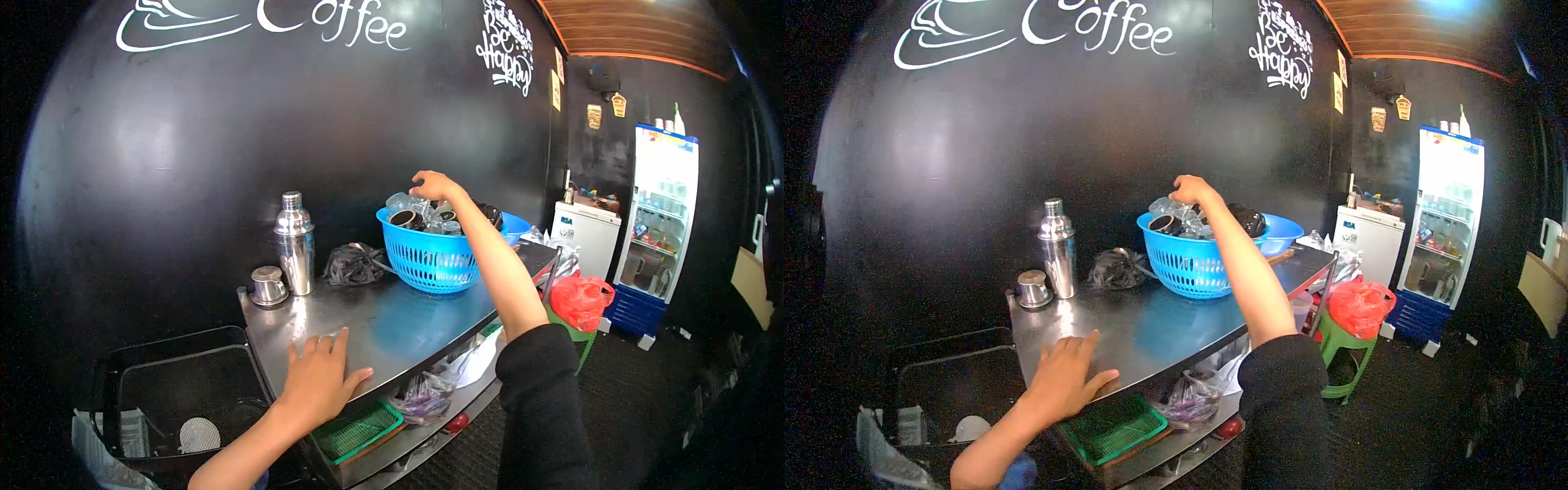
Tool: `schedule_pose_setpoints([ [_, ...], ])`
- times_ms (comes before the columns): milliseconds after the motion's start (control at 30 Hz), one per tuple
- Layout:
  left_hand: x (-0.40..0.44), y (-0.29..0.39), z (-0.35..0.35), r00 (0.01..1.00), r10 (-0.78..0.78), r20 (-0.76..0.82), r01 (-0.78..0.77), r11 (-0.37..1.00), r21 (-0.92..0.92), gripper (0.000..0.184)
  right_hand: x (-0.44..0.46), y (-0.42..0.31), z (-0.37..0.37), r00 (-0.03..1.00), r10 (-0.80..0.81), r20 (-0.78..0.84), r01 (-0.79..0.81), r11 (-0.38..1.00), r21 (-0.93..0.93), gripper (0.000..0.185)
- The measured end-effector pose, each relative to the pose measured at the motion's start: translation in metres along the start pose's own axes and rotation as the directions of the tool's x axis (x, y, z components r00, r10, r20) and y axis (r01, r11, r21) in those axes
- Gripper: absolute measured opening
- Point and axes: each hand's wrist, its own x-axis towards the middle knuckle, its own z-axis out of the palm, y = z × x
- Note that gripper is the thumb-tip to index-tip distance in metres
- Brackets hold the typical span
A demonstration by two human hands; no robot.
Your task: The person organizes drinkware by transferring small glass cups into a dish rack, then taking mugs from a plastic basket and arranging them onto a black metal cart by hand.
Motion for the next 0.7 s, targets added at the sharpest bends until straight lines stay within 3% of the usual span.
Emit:
schedule_pose_setpoints([
  [67,0.001,0.0,-0.002,0.994,-0.068,0.086,0.073,0.995,-0.062,0.079,-0.006,-0.007,-0.003,0.968,0.177,0.181,-0.217,0.948,0.233,0.052],
  [200,0.002,-0.001,-0.001,0.994,-0.061,0.096,0.065,0.997,-0.048,0.082,0.008,0.001,0.004,0.938,0.209,0.275,-0.27,0.94,0.208,0.046],
  [400,0.001,-0.005,0.003,0.997,-0.038,0.062,0.044,0.994,-0.097,0.08,-0.002,-0.001,-0.009,0.957,0.196,0.214,-0.248,0.934,0.256,0.056],
  [467,0.001,-0.006,0.004,0.998,-0.037,0.052,0.042,0.993,-0.106,0.079,-0.003,-0.002,-0.011,0.957,0.228,0.178,-0.284,0.855,0.435,0.059],
  [500,0.001,-0.006,0.004,0.998,-0.047,0.038,0.051,0.993,-0.109,0.078,-0.008,-0.009,-0.013,0.965,0.258,0.049,-0.252,0.858,0.447,0.059],
  [533,0.002,-0.006,0.003,0.998,-0.059,0.024,0.061,0.992,-0.111,0.078,-0.012,-0.015,-0.017,0.966,0.254,0.054,-0.251,0.858,0.448,0.059],
  [600,0.003,-0.006,0.003,0.997,-0.072,0.024,0.074,0.991,-0.112,0.077,-0.014,-0.022,-0.022,0.945,0.222,-0.241,-0.127,0.926,0.357,0.052],
  [633,0.004,-0.006,0.004,0.997,-0.079,0.023,0.081,0.99,-0.114,0.076,-0.013,-0.024,-0.024,0.925,0.139,-0.354,-0.032,0.956,0.293,0.05],
  [667,0.004,-0.006,0.003,0.995,-0.1,0.027,0.103,0.988,-0.115,0.076,-0.021,-0.033,-0.027,0.908,0.098,-0.408,0.053,0.937,0.344,0.048],
  [700,0.005,-0.006,0.002,0.993,-0.098,-0.067,0.082,0.974,-0.213,0.069,-0.029,-0.043,-0.031,0.886,0.056,-0.46,0.142,0.912,0.385,0.045],
])
